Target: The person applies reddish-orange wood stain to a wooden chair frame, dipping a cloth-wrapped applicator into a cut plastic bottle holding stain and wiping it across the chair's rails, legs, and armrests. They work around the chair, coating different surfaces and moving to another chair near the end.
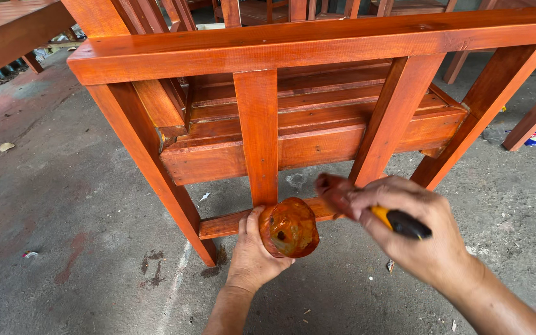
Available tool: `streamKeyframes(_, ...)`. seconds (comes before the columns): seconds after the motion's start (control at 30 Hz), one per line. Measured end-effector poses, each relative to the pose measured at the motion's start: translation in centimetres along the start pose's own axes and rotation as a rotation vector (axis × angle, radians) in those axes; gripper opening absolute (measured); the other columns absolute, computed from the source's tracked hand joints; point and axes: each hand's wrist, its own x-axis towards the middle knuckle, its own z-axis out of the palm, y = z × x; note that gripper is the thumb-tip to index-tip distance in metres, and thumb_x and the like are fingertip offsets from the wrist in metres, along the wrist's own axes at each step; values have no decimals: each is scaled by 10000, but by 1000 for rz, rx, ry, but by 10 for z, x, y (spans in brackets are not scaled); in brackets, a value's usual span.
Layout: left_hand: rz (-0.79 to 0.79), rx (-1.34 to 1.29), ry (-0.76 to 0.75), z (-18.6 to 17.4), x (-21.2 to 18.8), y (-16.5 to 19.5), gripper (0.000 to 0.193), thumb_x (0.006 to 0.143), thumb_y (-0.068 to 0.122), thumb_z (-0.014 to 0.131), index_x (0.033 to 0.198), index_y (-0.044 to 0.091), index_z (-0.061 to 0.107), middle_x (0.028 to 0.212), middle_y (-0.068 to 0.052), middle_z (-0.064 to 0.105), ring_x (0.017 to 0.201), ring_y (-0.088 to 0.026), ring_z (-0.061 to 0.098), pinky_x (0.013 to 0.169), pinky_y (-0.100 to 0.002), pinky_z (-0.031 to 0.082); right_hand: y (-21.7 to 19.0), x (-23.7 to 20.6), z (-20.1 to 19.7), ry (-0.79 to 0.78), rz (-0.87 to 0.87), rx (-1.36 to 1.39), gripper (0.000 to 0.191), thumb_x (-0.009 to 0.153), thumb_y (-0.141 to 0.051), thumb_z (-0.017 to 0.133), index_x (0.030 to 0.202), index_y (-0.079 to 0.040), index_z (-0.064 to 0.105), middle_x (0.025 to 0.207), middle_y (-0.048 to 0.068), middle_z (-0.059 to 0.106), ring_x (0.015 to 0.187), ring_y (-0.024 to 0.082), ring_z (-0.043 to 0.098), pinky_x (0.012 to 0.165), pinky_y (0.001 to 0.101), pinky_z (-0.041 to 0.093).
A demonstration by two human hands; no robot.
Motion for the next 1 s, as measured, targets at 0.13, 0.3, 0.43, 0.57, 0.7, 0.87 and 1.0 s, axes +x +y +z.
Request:
streamKeyframes(0.13,41,-66,46,-7,0,-7,1255,506,274,1023,1496,221,253,1411,-63,435,1347,-246,528,1147,-378,483,40,-5,45,-89,113,-174,200,787,-48,767,974,-119,772,1027,72,750,882,226,755,818,353,639)
streamKeyframes(0.3,181,-295,153,-13,0,-16,1215,484,254,1019,1467,151,314,1373,-76,560,1308,-220,597,1139,-377,490,65,-34,122,-417,23,-587,566,657,34,734,1175,-196,731,1327,233,583,1022,358,685,796,427,634)
streamKeyframes(0.43,223,-384,204,-18,1,-19,1211,482,243,1012,1456,128,301,1367,-62,606,1290,-214,615,1117,-379,508,74,-25,153,-521,130,-522,391,826,-39,708,1202,-143,677,1210,220,574,1054,327,666,855,410,629)
streamKeyframes(0.57,205,-413,197,-18,0,-18,1226,484,242,1007,1479,140,298,1373,-54,593,1295,-204,606,1112,-379,520,82,-1,164,-469,131,-584,434,773,-14,725,1184,-147,693,1213,225,570,1121,353,625,924,429,590)
streamKeyframes(0.7,220,-415,188,-14,0,-16,1212,505,240,1010,1475,142,291,1380,-56,585,1303,-204,596,1116,-383,517,82,22,176,-772,257,-856,322,868,-27,685,1189,-31,713,1444,330,437,1211,339,597,959,339,597)
streamKeyframes(0.87,203,-757,67,-13,2,-20,1153,530,219,958,1459,149,278,1400,-49,554,1299,-209,616,1055,-395,596,67,8,177,-761,281,-787,455,869,75,623,1290,-97,628,1262,310,530,1078,360,643,898,381,612)
streamKeyframes(1.0,285,-574,178,-14,3,-27,1155,540,188,983,1453,136,279,1398,-69,571,1295,-213,622,1070,-381,581,51,-13,168,-676,186,-790,326,876,-25,648,1196,-76,679,1105,241,610,1000,319,665,844,381,619)
